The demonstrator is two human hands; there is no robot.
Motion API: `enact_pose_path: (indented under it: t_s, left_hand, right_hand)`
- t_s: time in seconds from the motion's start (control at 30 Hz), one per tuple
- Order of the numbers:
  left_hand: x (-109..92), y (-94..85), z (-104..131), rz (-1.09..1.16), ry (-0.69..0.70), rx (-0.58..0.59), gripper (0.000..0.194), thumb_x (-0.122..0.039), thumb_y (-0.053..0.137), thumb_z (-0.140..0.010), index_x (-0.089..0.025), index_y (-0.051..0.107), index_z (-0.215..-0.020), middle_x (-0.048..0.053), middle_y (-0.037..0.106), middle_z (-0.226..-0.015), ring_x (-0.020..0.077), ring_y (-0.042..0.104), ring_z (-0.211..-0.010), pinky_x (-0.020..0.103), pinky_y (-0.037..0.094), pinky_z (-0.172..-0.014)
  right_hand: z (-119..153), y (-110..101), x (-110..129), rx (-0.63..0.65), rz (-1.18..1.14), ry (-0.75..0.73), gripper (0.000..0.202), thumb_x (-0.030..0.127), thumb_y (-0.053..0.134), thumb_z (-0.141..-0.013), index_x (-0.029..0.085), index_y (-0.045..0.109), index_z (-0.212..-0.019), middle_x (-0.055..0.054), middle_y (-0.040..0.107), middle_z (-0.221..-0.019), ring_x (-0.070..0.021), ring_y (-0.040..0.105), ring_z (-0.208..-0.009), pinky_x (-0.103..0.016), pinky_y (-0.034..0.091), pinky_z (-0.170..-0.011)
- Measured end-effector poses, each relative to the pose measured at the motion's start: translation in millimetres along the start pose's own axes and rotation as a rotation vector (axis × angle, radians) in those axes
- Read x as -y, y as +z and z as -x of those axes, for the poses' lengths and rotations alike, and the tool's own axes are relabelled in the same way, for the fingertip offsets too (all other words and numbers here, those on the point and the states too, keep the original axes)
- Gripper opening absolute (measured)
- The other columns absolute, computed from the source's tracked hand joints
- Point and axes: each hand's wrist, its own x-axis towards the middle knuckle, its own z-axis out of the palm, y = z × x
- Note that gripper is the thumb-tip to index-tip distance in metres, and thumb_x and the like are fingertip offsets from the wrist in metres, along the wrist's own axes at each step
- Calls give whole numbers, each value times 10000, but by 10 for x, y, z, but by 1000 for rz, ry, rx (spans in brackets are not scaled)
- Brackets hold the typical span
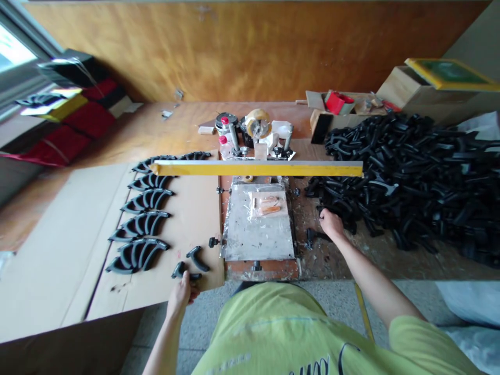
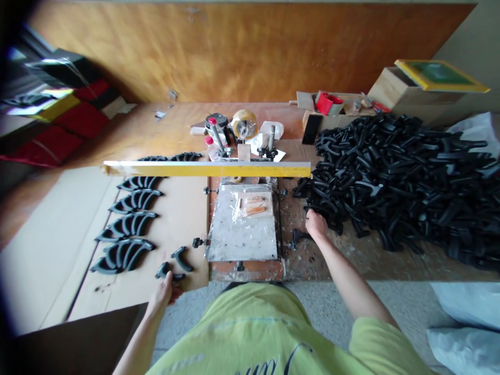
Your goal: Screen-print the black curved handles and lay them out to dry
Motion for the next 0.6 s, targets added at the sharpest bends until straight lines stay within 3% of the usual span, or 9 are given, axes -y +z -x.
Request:
enact_pose_path:
  t_s: [0.1,0.17,0.27,0.33,0.4,0.5,0.6]
  left_hand:
    - [-193,-62,-61,-182,-68,96,502,-600,430,-823,-211,506,-515,129,577,-448,228,532,-392,309,400,-395]
    - [-471,-155,-64,-264,0,110,511,-628,460,-805,-208,502,-517,99,525,-387,195,463,-329,275,340,-365]
    - [-1150,-263,43,-42,305,64,509,-661,503,-785,-176,581,-654,55,553,-437,163,468,-351,242,337,-385]
    - [-1737,-265,212,86,455,50,574,-719,473,-784,-172,627,-868,32,630,-587,137,525,-439,226,402,-454]
    - [-2334,-214,446,359,691,79,581,-693,500,-801,-170,633,-1016,15,625,-613,114,520,-461,210,410,-476]
    - [-3019,-90,810,669,865,149,535,-653,463,-852,-174,625,-1028,-2,587,-563,96,481,-426,199,384,-449]
    - [-3268,13,1040,732,887,209,535,-626,409,-890,-147,643,-941,1,551,-517,98,464,-412,202,370,-427]
  right_hand:
    - [-16,-108,143,21,-293,-10,305,270,674,-791,196,646,-1086,-88,722,-920,-225,680,-800,-320,503,-712]
    - [3,-206,423,48,-460,-244,373,234,672,-792,209,629,-1161,-54,721,-967,-192,674,-827,-309,508,-766]
    - [36,-267,1021,-21,-467,-656,335,129,628,-809,224,675,-1127,-47,690,-1076,-184,629,-988,-329,468,-913]
    - [43,-231,1406,-87,-375,-815,324,80,596,-819,213,700,-1096,-57,662,-1082,-185,590,-1026,-336,445,-948]
    - [47,-164,1684,-111,-271,-905,325,68,569,-839,204,707,-1100,-62,643,-1031,-186,565,-1001,-333,446,-929]
    - [84,-89,1856,-122,-124,-977,333,100,533,-881,207,699,-1149,-78,636,-982,-201,543,-994,-339,450,-906]
    - [122,-124,1790,-182,-31,-999,356,118,560,-877,217,677,-1199,-96,663,-1001,-214,555,-1039,-361,457,-935]
